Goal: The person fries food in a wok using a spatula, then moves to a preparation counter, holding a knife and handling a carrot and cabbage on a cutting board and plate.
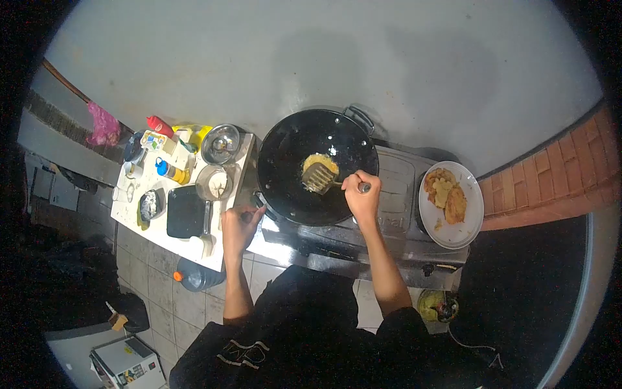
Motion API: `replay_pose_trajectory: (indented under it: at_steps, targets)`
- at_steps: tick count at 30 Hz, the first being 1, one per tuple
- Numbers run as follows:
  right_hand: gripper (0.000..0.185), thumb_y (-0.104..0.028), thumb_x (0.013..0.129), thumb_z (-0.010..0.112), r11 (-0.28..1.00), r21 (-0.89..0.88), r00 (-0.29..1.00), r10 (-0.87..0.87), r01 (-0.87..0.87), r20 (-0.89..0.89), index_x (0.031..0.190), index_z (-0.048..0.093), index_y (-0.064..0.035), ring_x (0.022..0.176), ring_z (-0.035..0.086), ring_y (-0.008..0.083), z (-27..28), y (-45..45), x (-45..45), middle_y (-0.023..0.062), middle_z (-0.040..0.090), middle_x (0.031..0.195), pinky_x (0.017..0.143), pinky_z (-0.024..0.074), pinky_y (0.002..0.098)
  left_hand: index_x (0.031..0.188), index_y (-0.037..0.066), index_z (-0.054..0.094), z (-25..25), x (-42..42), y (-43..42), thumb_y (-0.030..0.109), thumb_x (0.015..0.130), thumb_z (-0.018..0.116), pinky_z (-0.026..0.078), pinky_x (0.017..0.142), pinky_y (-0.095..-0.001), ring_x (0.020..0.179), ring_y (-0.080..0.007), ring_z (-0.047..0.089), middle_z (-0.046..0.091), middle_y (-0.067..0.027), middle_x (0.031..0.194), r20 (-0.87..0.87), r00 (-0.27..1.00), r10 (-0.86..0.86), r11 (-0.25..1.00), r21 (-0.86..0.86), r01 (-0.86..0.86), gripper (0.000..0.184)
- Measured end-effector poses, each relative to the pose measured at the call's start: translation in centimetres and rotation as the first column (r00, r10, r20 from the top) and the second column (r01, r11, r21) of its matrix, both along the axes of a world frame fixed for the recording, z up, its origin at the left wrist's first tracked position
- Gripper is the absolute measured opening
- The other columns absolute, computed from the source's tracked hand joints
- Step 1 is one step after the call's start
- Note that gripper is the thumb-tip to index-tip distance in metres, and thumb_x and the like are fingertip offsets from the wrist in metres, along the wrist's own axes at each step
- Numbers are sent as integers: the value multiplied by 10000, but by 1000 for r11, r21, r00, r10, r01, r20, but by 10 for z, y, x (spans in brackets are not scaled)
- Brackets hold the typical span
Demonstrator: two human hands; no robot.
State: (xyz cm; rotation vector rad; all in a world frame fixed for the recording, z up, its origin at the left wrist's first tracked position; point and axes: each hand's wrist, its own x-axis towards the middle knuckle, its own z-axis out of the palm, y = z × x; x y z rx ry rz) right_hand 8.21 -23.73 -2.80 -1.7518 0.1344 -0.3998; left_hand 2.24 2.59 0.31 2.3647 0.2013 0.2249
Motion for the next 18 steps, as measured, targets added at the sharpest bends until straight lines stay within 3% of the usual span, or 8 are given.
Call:
replay_pose_trajectory:
  at_steps: [5, 15, 18]
  targets:
    - [276, 53, 791, 440, 999, -17, 999, 37, -37, 7, 529, 364, 7, 512, 544, 108, 2, -2, 1, 54, 453, 484, 459, 370, 267, 724, -6, 699, 0, 0, 0, 275, 752, 764, 389, 474, -350, 433, -224, 495, 515, -106, 493, 15, 1000, -14, 1000, 12, 13, 289]
    - [296, 53, 798, 441, 990, 45, 989, 126, -130, 77, 540, 318, -25, 527, 534, 107, -8, -8, 1, 34, 419, 500, 471, 362, 261, 728, -24, 690, -1, -1, -3, 274, 747, 774, 354, 455, -338, 413, -197, 438, 482, -103, 473, 22, 1000, 23, 1000, 0, -23, 311]
    - [280, 54, 799, 437, 989, 43, 987, 138, -141, 77, 540, 356, -13, 534, 535, 107, -8, -8, 0, 45, 460, 509, 477, 366, 256, 736, -23, 692, -3, -1, -3, 277, 749, 772, 353, 456, -337, 413, -195, 433, 479, -104, 473, 10, 999, 45, 999, -8, -45, 311]
